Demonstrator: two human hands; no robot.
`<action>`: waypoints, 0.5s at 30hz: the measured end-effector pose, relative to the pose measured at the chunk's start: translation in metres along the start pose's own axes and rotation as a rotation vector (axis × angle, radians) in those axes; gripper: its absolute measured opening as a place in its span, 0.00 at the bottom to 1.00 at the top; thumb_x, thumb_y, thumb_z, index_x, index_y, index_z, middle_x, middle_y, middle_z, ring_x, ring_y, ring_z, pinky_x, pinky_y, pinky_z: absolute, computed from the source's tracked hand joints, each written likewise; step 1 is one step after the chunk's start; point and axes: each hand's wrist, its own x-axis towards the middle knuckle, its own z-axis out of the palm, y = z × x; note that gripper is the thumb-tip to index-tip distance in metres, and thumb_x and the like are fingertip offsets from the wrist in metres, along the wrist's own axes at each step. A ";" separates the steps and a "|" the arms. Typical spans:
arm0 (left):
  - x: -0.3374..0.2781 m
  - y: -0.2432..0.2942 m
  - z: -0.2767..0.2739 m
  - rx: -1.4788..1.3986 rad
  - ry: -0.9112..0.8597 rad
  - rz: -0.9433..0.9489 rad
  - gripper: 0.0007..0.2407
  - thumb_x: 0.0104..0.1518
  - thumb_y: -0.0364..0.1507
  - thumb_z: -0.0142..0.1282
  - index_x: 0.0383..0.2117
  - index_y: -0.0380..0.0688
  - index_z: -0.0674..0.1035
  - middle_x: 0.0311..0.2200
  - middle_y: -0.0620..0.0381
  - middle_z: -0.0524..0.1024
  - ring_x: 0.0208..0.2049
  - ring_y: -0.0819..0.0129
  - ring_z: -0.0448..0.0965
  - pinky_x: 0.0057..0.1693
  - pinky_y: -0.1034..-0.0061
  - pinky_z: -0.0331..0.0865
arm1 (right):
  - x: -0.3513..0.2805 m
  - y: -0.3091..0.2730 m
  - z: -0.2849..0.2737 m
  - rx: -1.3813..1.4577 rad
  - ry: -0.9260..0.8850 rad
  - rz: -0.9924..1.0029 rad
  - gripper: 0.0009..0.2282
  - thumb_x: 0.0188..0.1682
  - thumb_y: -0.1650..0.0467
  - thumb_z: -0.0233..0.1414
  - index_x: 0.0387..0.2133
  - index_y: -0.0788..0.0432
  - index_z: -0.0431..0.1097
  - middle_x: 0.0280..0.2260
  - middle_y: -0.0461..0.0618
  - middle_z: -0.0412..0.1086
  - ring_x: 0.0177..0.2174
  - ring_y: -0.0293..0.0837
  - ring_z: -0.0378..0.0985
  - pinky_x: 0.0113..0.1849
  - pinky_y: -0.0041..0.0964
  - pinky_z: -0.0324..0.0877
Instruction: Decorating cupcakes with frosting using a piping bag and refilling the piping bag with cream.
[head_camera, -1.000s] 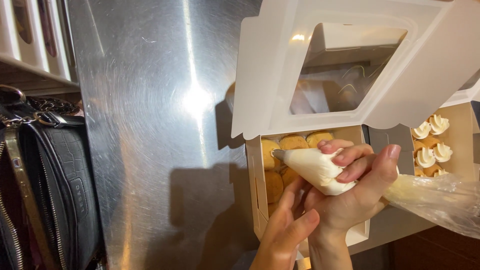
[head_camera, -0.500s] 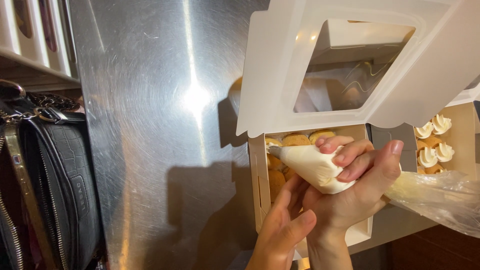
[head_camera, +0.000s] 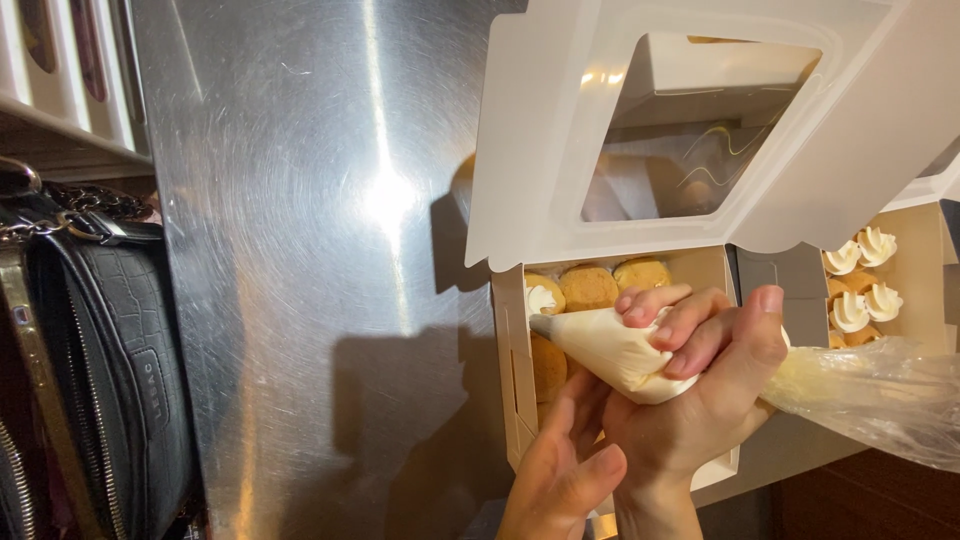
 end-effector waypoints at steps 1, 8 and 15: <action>0.001 0.004 0.005 0.000 0.000 0.000 0.37 0.61 0.38 0.57 0.69 0.31 0.49 0.70 0.36 0.52 0.71 0.48 0.52 0.71 0.58 0.44 | 0.001 -0.001 -0.001 0.000 0.000 0.000 0.24 0.54 0.59 0.44 0.08 0.47 0.48 0.14 0.41 0.54 0.23 0.41 0.69 0.42 0.43 0.72; 0.002 0.003 0.010 -0.017 -0.028 -0.007 0.35 0.60 0.37 0.52 0.68 0.29 0.50 0.69 0.36 0.53 0.70 0.49 0.52 0.71 0.59 0.44 | 0.004 -0.001 -0.009 0.002 -0.008 -0.014 0.23 0.55 0.61 0.44 0.09 0.48 0.48 0.15 0.42 0.53 0.23 0.41 0.68 0.39 0.42 0.72; 0.012 0.014 0.024 -0.025 -0.017 -0.047 0.36 0.61 0.40 0.53 0.68 0.29 0.51 0.69 0.36 0.52 0.71 0.48 0.50 0.70 0.56 0.42 | 0.015 -0.001 -0.012 0.011 -0.011 -0.050 0.23 0.55 0.61 0.45 0.09 0.48 0.47 0.14 0.41 0.53 0.22 0.40 0.66 0.38 0.41 0.69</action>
